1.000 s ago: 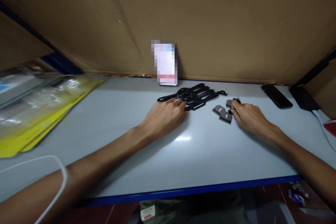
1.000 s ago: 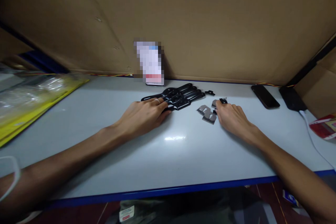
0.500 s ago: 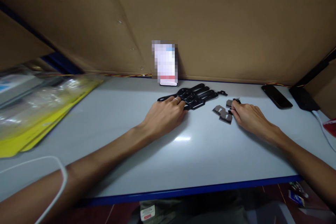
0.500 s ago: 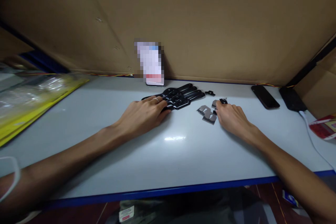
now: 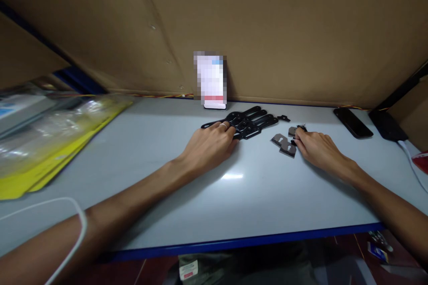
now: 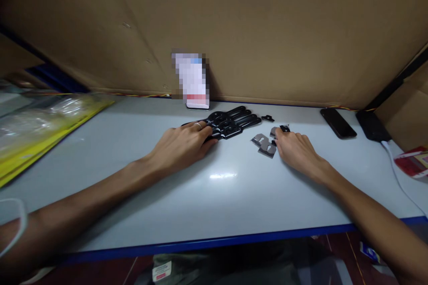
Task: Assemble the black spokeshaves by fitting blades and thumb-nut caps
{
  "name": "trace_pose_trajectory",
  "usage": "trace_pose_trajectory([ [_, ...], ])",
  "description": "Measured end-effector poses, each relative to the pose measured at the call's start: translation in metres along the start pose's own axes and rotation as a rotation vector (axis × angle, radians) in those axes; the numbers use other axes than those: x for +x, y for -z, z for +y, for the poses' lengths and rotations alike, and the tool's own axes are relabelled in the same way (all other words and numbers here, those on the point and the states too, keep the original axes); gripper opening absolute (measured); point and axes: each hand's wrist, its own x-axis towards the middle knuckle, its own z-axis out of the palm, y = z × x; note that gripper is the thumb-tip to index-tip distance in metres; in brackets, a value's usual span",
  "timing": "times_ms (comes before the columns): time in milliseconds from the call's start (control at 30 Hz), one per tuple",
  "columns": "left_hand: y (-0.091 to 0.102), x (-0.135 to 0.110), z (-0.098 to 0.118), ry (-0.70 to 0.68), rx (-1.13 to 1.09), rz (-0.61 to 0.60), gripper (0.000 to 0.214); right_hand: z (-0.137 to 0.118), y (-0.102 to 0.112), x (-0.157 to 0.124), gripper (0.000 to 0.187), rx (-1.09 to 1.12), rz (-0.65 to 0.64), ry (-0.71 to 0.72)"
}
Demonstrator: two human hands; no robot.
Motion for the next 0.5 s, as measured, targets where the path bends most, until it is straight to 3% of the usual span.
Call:
trace_pose_trajectory([
  [500, -0.005, 0.0015, -0.0014, -0.021, -0.002, 0.05, 0.027, 0.0004, 0.0014, -0.0006, 0.027, 0.007, 0.006, 0.012],
])
